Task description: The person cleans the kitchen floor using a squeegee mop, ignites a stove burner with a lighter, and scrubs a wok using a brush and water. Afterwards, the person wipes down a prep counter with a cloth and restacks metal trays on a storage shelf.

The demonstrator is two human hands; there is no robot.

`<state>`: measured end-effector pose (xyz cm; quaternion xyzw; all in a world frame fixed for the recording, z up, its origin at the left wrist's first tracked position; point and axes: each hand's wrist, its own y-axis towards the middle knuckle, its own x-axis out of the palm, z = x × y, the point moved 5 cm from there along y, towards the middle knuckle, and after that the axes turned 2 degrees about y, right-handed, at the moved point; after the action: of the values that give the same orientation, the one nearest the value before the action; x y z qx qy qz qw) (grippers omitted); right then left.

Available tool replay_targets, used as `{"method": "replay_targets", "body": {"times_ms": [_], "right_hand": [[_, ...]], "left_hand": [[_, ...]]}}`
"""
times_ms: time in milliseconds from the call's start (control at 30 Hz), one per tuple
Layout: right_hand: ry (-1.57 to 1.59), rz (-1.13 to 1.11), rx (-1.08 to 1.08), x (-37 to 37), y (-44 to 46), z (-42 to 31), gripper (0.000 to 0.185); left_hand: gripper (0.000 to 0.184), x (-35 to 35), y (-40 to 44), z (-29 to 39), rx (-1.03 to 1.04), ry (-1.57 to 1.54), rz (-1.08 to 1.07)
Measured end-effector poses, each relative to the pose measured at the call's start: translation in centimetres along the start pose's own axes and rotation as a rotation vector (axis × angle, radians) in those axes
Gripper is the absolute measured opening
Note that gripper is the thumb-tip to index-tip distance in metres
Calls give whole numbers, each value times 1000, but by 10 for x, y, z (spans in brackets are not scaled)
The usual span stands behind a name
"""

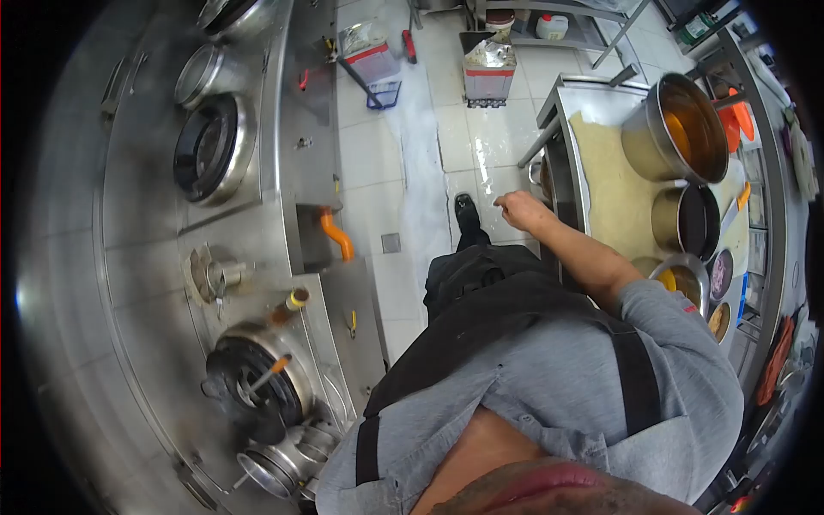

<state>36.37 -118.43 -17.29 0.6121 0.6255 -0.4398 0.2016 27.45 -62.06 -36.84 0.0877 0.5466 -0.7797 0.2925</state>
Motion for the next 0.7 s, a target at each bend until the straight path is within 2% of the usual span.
{"method": "replay_targets", "body": {"times_ms": [67, 167, 200, 233, 267, 300, 333, 367, 400, 433, 500, 567, 667, 700], "right_hand": [[0, -28, 37, -19, 16, 4, 27], [-15, -55, 88, -57, 47, 14, 27], [4, -19, 83, -67, 59, 22, 27], [23, 13, 80, -75, 69, 31, 27], [75, 40, 114, -81, 79, 45, 27], [78, 48, 144, -91, 84, 50, 27], [110, 85, 194, -102, 89, 54, 27], [145, 128, 238, -111, 94, 58, 26], [186, 158, 248, -112, 99, 64, 26], [192, 177, 263, -111, 104, 70, 26], [231, 187, 237, -103, 114, 81, 27], [246, 168, 315, -106, 128, 88, 28], [289, 146, 283, -117, 170, 100, 30], [300, 156, 292, -124, 187, 106, 30]], "left_hand": [[17, -24, 34, 49, 40, -131, -28], [17, -110, 99, 130, 114, -389, -43], [17, -154, 120, 175, 525, -163, 111], [23, -175, 195, 158, -220, -370, -23], [22, -215, 239, 188, -152, -66, -48], [25, -243, 324, 175, 134, -3, 119], [25, -279, 339, 228, 26, 125, 142], [24, -325, 324, 324, -84, 250, 152], [19, -348, 367, 352, 57, -160, 258], [19, -368, 315, 459, 70, -164, 308], [24, -385, 331, 561, 332, -292, 312], [27, -381, 331, 649, 477, -289, 254], [28, -361, 347, 721, 551, -230, 141], [27, -353, 357, 726, 511, -134, 108]]}}
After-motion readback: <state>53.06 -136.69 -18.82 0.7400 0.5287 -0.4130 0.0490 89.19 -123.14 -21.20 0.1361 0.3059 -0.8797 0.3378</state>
